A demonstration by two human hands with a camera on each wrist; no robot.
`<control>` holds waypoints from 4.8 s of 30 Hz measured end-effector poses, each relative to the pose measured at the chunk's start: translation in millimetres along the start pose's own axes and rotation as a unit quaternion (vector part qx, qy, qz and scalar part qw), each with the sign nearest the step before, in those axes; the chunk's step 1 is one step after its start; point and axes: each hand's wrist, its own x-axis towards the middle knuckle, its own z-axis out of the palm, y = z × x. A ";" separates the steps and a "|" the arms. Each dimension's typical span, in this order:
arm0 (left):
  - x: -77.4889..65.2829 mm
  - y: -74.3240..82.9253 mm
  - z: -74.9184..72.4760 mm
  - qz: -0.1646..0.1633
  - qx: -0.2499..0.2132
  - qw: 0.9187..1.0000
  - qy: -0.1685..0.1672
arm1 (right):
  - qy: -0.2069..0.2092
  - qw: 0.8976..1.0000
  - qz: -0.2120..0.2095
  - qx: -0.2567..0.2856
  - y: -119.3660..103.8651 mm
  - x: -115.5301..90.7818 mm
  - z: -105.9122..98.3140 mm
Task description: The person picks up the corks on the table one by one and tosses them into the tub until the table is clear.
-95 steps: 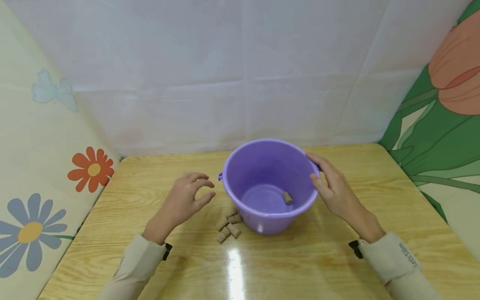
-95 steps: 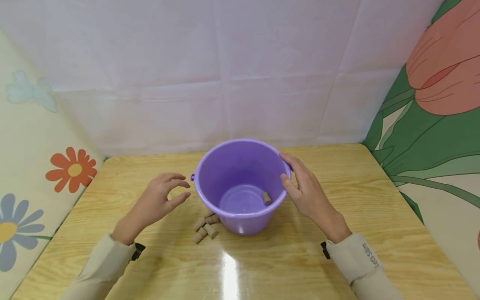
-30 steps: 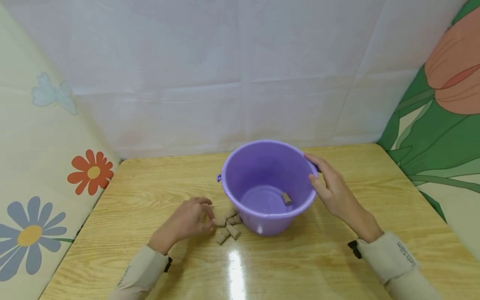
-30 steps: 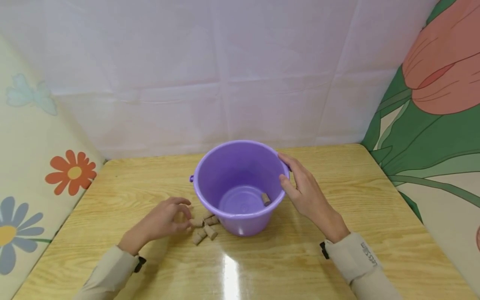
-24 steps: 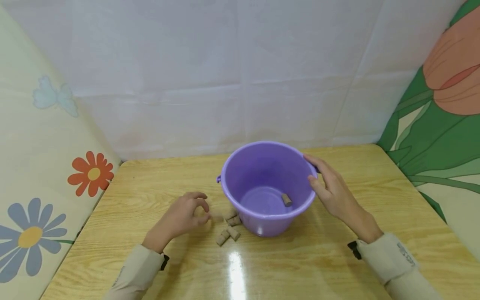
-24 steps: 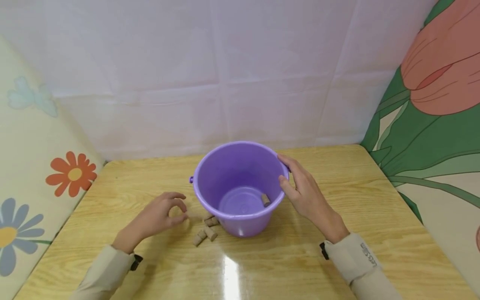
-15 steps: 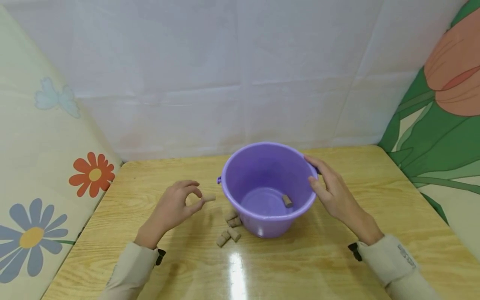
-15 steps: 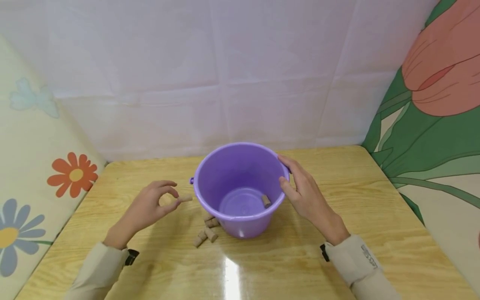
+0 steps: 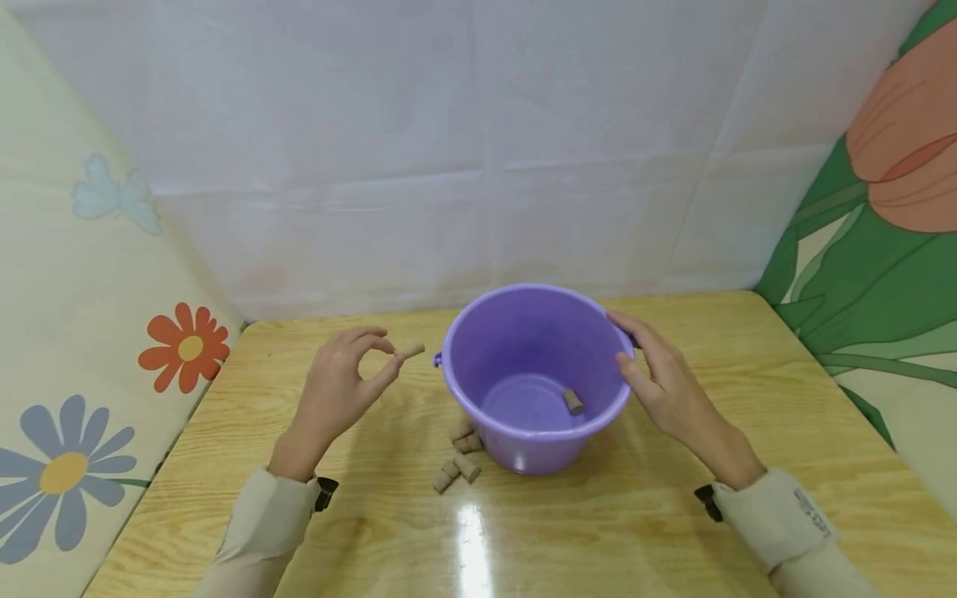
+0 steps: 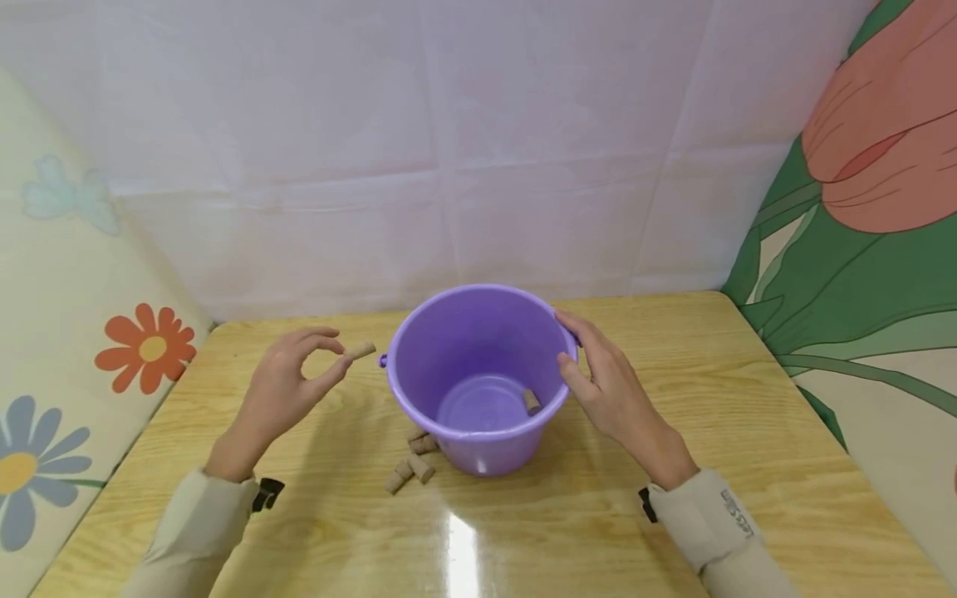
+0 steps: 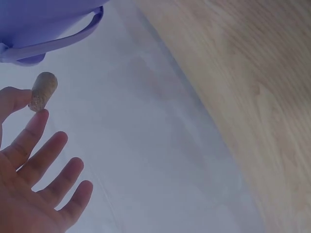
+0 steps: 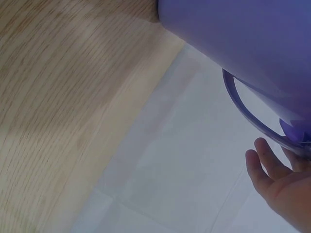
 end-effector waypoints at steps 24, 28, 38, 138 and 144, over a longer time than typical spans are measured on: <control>27.5 35.0 4.0 0.070 -0.047 0.995 0.061 | 0.005 1.000 0.004 -0.008 -1.5 1.1 0.6; 28.6 39.6 5.8 0.078 -0.054 0.995 0.045 | 0.005 1.000 0.004 -0.009 -2.0 1.1 0.5; 30.2 44.1 11.3 0.104 -0.070 0.991 0.033 | 0.000 1.000 0.010 -0.008 -4.0 1.6 -0.6; -41.7 12.3 72.2 -0.016 0.031 0.961 -0.276 | 0.012 1.000 0.002 0.013 -1.7 5.1 2.9; -42.3 11.3 69.6 0.000 0.027 0.966 -0.256 | 0.011 1.000 0.003 0.016 -2.1 4.8 3.1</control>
